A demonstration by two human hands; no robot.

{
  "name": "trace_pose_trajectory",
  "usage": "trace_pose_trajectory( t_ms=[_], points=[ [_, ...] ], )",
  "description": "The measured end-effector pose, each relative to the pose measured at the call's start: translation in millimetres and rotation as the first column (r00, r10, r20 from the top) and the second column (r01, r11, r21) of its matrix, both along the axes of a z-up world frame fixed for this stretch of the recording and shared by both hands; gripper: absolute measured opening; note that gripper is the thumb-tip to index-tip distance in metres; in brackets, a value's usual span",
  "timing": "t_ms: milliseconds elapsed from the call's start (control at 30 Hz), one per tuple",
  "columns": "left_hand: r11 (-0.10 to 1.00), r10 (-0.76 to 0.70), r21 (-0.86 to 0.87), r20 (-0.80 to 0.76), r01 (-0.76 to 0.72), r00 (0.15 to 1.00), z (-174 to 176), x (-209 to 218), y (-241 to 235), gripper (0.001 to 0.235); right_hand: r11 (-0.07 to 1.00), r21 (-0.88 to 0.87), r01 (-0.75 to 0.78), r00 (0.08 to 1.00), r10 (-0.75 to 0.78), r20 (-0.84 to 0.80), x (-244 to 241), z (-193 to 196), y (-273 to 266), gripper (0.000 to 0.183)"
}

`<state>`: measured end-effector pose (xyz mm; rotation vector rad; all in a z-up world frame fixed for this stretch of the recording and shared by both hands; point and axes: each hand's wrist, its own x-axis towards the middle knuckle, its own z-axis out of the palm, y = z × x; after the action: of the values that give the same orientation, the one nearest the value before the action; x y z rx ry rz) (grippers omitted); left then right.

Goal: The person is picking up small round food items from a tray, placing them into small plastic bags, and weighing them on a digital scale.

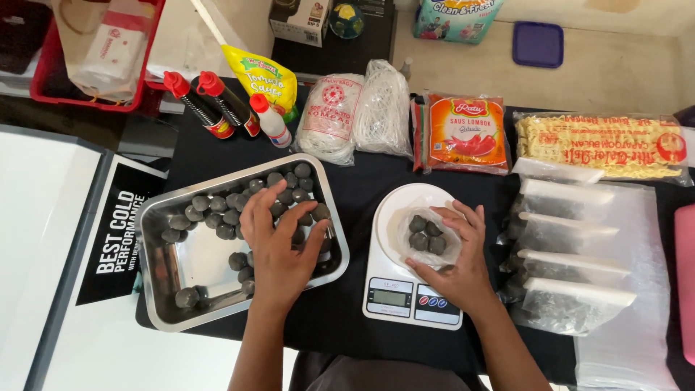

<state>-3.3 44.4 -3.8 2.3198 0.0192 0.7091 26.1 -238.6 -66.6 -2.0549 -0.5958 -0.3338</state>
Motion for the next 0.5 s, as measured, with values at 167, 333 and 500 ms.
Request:
trace_pose_trajectory(
  t_ms=[167,333,500],
  points=[
    [0.999,-0.043,-0.031,0.008,0.043,0.999,2.0,2.6,-7.2,0.025,1.0,0.0,0.005,1.0,-0.005,0.01,0.6,-0.1,-0.2,0.081],
    [0.984,-0.173,-0.032,0.035,0.174,0.984,2.3,14.0,-41.7,0.028,0.999,0.009,0.031,0.999,-0.031,0.01,0.1,3.2,1.2,0.081],
    [0.919,-0.373,-0.121,0.048,0.376,0.927,-2.4,20.4,-88.8,0.03,1.0,0.017,0.016,1.0,-0.016,-0.004,0.6,-1.3,-2.9,0.08]
  ],
)
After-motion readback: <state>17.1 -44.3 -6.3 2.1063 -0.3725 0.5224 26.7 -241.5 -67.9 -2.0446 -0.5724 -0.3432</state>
